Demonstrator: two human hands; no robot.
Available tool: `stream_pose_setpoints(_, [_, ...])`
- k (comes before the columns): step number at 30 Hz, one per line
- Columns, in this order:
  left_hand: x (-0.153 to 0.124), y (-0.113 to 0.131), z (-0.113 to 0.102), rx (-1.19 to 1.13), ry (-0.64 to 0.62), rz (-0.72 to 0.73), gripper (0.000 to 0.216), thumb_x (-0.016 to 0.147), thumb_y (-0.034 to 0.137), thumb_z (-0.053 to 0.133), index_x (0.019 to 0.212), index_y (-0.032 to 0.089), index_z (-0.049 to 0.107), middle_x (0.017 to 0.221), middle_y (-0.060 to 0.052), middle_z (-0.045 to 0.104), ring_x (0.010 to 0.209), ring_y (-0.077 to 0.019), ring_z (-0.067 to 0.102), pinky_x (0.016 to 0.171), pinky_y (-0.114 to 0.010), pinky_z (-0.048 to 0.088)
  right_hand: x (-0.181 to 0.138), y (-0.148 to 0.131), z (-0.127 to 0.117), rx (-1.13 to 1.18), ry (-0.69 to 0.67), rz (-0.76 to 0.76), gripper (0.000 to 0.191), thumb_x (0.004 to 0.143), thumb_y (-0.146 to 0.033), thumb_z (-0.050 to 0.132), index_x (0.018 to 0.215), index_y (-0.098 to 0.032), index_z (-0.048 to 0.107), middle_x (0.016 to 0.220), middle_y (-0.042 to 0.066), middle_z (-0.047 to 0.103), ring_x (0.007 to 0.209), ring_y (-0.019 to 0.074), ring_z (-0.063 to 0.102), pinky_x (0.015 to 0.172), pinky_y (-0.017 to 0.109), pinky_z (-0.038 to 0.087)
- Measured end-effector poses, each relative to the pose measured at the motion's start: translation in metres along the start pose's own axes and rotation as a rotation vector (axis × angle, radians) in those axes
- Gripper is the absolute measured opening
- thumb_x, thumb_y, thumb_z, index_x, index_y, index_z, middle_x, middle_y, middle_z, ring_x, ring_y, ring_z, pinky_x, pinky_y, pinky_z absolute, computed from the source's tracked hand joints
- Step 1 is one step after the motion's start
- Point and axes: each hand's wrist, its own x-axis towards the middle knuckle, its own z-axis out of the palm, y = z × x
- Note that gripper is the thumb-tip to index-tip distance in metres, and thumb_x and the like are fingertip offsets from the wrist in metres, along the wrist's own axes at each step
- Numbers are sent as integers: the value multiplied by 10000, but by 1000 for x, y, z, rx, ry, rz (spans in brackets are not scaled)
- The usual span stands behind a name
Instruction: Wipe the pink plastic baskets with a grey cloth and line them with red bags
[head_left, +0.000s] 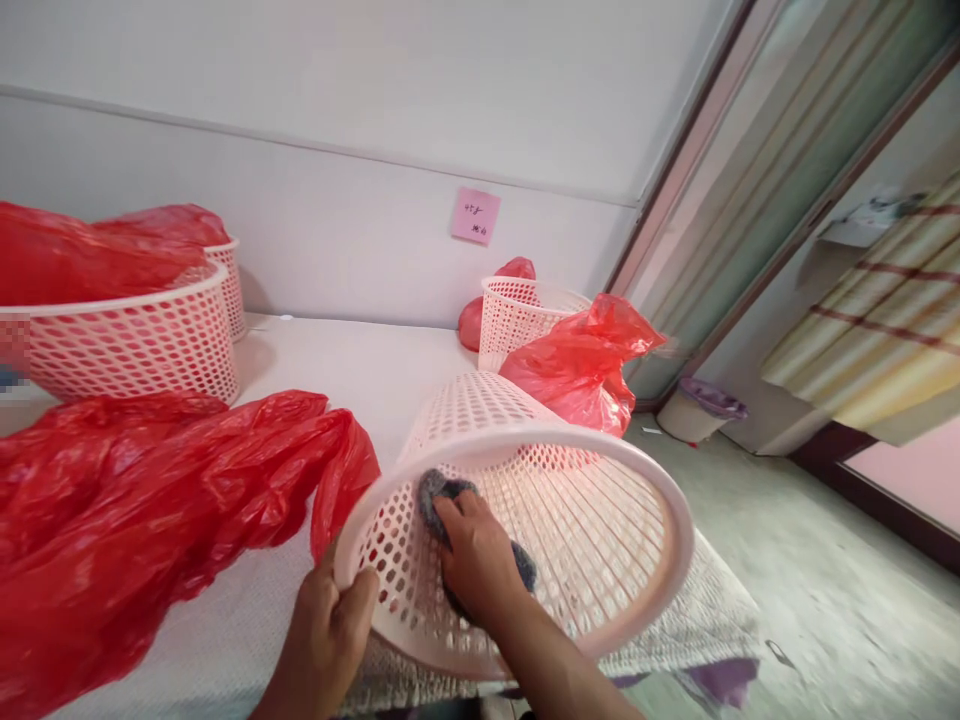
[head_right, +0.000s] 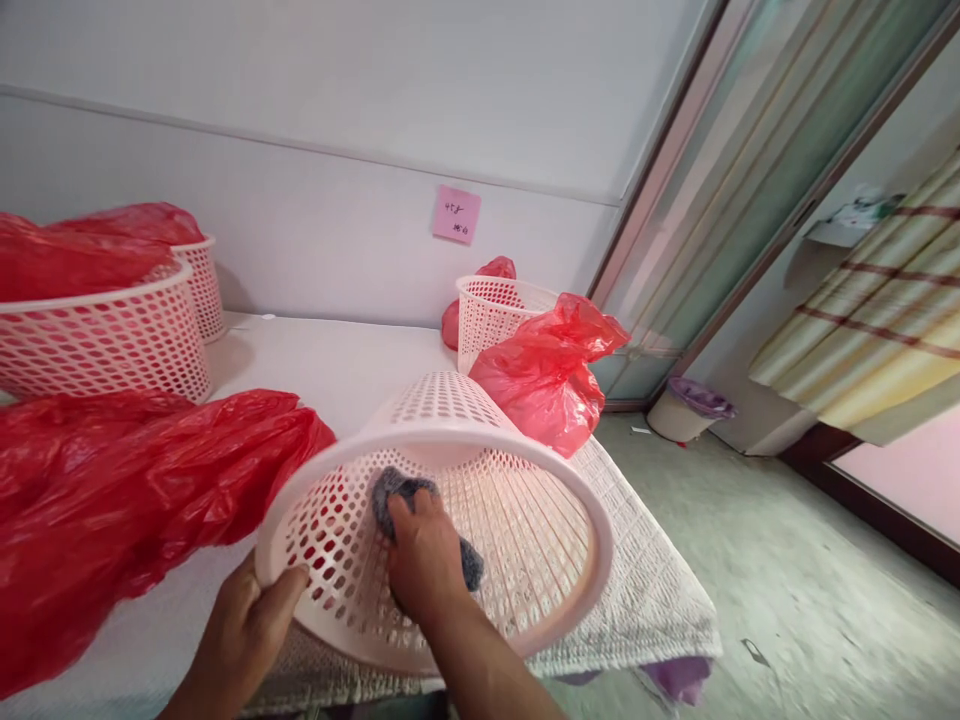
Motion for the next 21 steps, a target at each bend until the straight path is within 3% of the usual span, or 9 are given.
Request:
stream_pose_setpoints(3, [11,1,-10,-18,59,-50,211,775,377,501,613,243,500,538,13,560,543,-182,534,649,-306,541,-29,-21,-7,27,-95,-127,477,712,-94,546,1163,-240,589,1038,78,575,954,250,542,801,376,464])
stream_pose_setpoints(8, [25,-2,-17,-38,91,-101,153,770,321,495,642,237,498,561,30,534,584,-173,508,734,-314,516,-50,-30,-20,-7,-201,-207,311,752,-157,596,1048,-249,597,1026,64,573,948,261,525,809,406,477])
stream_pose_setpoints(13, [30,0,-19,-146,84,-123,196,800,369,535,865,192,590,795,-8,646,705,-189,577,664,-290,499,-47,-26,-7,-28,-149,-250,734,710,-333,756,1363,-283,426,1295,109,504,1149,334,467,998,553,406])
stream_pose_setpoints(21, [33,7,-18,-296,55,-78,286,834,445,604,940,180,588,752,20,614,717,-176,600,656,-281,511,-38,-40,3,-86,-106,-324,691,713,-268,700,1349,-135,466,1137,147,588,978,333,518,871,543,496])
